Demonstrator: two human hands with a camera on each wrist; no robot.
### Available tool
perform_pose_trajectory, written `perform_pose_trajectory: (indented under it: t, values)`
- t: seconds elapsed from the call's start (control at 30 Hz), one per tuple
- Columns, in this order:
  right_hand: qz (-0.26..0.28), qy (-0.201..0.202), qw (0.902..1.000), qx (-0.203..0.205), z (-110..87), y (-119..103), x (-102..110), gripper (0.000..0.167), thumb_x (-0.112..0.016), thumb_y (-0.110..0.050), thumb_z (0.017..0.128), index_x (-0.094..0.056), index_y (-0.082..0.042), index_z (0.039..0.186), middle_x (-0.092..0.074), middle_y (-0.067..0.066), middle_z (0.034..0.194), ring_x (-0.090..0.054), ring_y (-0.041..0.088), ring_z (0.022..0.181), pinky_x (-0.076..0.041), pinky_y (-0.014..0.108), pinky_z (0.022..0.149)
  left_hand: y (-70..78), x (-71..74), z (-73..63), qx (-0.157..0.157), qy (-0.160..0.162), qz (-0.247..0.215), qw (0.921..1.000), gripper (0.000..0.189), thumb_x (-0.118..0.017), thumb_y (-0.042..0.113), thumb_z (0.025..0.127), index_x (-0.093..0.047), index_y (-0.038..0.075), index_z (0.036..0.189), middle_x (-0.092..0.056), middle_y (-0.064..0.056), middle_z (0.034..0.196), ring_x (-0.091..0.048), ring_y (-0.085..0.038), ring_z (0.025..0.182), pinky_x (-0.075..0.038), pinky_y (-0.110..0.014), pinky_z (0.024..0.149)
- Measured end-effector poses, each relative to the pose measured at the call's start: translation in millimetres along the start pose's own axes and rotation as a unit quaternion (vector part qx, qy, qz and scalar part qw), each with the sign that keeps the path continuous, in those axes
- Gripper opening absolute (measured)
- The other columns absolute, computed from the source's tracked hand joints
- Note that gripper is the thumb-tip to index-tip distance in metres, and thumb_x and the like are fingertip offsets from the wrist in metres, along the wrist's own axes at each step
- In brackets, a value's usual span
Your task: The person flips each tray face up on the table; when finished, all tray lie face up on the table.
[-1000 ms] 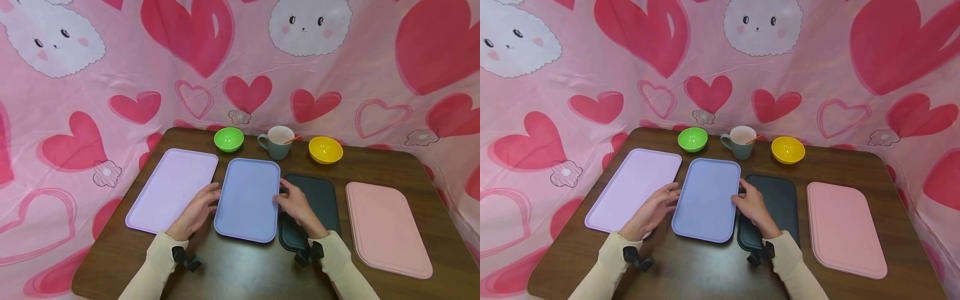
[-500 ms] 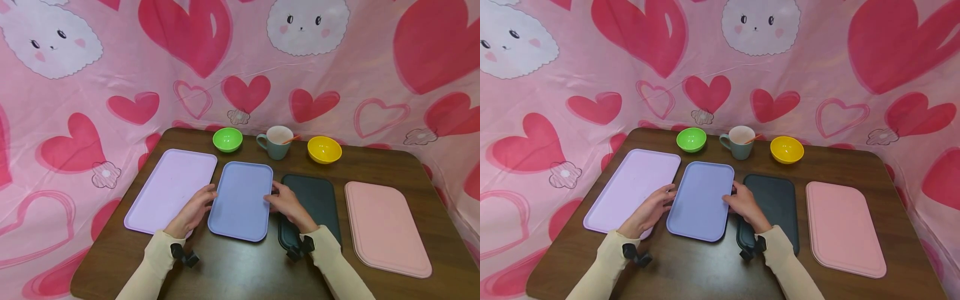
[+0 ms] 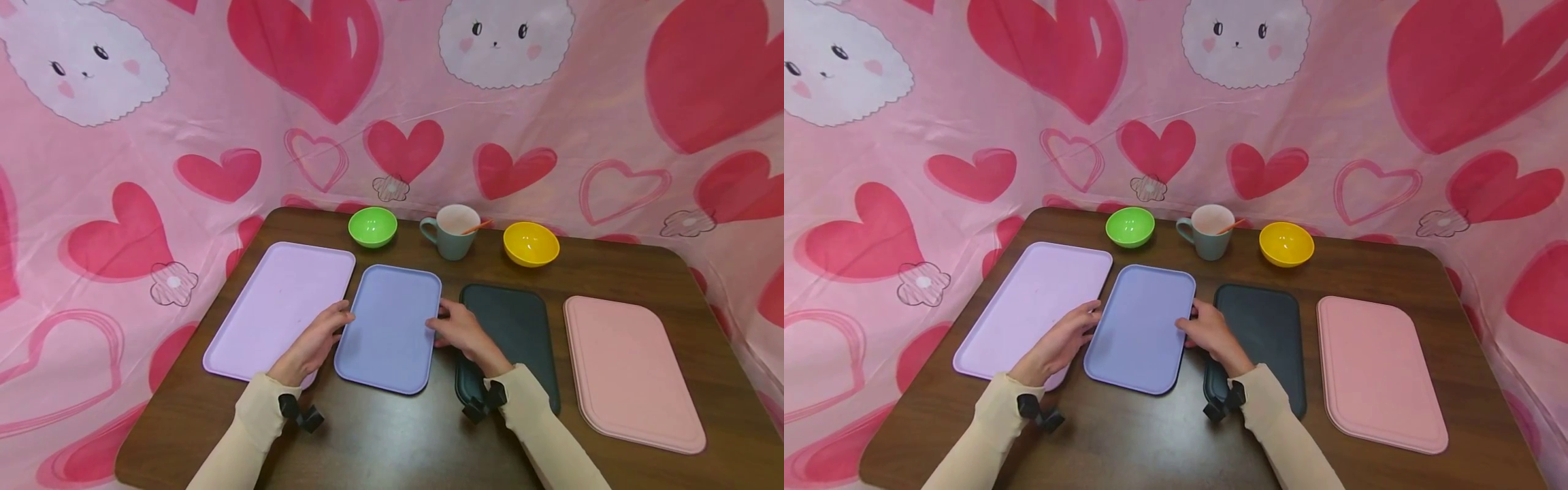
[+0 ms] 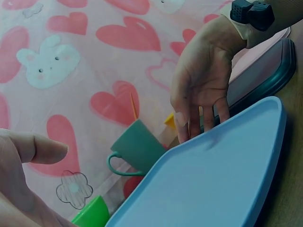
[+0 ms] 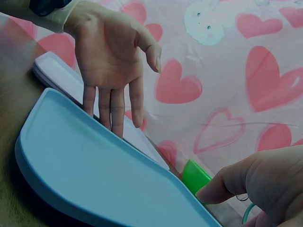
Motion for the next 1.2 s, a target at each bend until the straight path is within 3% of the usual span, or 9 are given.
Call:
perform_pose_trajectory:
  t: [0.3, 0.5, 1.0, 1.2]
  values:
    - [-0.023, 0.007, 0.9996, -0.017, 6.3, 3.2, -0.4, 0.042, -0.063, -0.013, 0.093, -0.057, -0.001, 0.132, -0.061, 0.021, 0.118, -0.068, 0.022, 0.086, -0.062, 0.035, 0.067, -0.7, 0.3, 1.4, -0.002, -0.002, -0.002, 1.0000, 0.083, -0.049, 0.019, 0.090, -0.007, -0.007, 0.157, -0.001, -0.023, 0.168, -0.009, -0.039, 0.153, -0.004, -0.060, 0.124]
    - [-0.041, 0.008, 0.9991, -0.006, 6.9, -0.6, -1.2, 0.039, -0.063, -0.013, 0.092, -0.059, 0.002, 0.127, -0.063, 0.021, 0.113, -0.069, 0.022, 0.082, -0.061, 0.035, 0.064, -0.8, -0.1, 1.5, 0.001, -0.003, -0.001, 1.0000, 0.083, -0.049, 0.020, 0.091, -0.006, -0.007, 0.157, 0.000, -0.024, 0.167, -0.009, -0.040, 0.153, -0.004, -0.060, 0.124]
    - [-0.049, 0.006, 0.9988, -0.007, 9.7, -1.3, -0.7, 0.038, -0.063, -0.015, 0.092, -0.060, 0.001, 0.127, -0.063, 0.017, 0.107, -0.066, 0.019, 0.080, -0.061, 0.032, 0.063, -1.8, 1.7, 1.6, 0.010, -0.005, 0.010, 0.9999, 0.084, -0.049, 0.018, 0.091, -0.005, -0.005, 0.158, 0.003, -0.023, 0.168, -0.005, -0.040, 0.155, 0.000, -0.062, 0.123]
    - [-0.045, 0.001, 0.9990, -0.005, 10.3, -1.4, 2.2, 0.039, -0.062, -0.014, 0.093, -0.059, 0.001, 0.128, -0.062, 0.017, 0.106, -0.066, 0.019, 0.080, -0.061, 0.032, 0.063, -0.8, -1.0, 1.7, 0.014, -0.008, 0.017, 0.9997, 0.084, -0.049, 0.020, 0.092, -0.003, -0.004, 0.158, 0.005, -0.023, 0.168, 0.003, -0.039, 0.156, 0.002, -0.063, 0.123]
Point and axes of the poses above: each hand's wrist, its own z-axis towards the middle knuckle, its own x-axis out of the back of the hand, y = z × x, the point moved 10 cm from there along z, towards the middle knuckle
